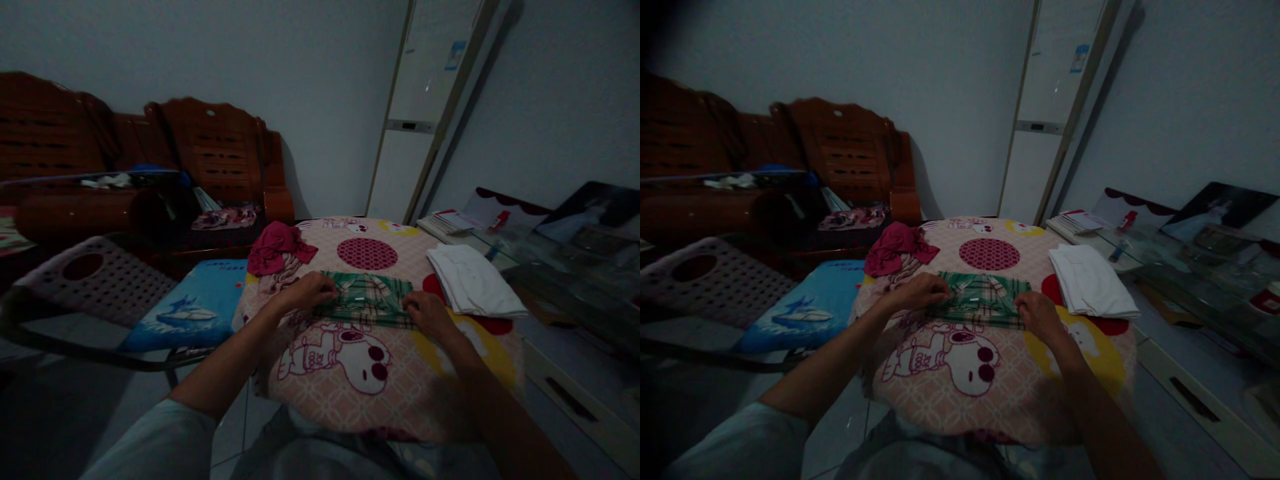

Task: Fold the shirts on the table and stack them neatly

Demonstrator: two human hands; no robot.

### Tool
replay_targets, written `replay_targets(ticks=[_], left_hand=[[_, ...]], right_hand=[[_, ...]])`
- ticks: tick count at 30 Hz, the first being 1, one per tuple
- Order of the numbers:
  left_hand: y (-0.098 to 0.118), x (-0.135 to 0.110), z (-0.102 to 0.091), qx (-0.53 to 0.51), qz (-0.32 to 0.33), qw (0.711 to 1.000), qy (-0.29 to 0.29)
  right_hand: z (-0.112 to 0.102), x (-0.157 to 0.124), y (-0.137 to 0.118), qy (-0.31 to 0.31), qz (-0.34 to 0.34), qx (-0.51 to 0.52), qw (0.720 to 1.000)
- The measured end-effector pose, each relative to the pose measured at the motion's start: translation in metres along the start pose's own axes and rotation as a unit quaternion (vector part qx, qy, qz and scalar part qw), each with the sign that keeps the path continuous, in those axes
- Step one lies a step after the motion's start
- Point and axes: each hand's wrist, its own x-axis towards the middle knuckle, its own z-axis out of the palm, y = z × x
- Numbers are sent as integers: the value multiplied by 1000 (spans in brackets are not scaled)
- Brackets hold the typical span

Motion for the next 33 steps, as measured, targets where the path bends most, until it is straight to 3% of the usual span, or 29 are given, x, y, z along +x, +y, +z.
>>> replay_targets(ticks=[6, 12, 17, 25, 33], left_hand=[[7, 53, 36, -19, 33, 996, 85], [-10, 58, 71, -1, 119, 988, 95], [-13, 54, 74, 4, 156, 983, 93], [-5, 55, 78, 24, 201, 977, 66], [5, 49, 75, 55, 238, 969, 27]], right_hand=[[30, 26, -19, 41, 8, -54, 998], [43, 25, -21, 51, 8, -128, 990], [41, 25, -23, 68, 7, -115, 991], [44, 25, -31, 45, 10, -157, 987], [41, 24, -29, 166, -18, -122, 978]])
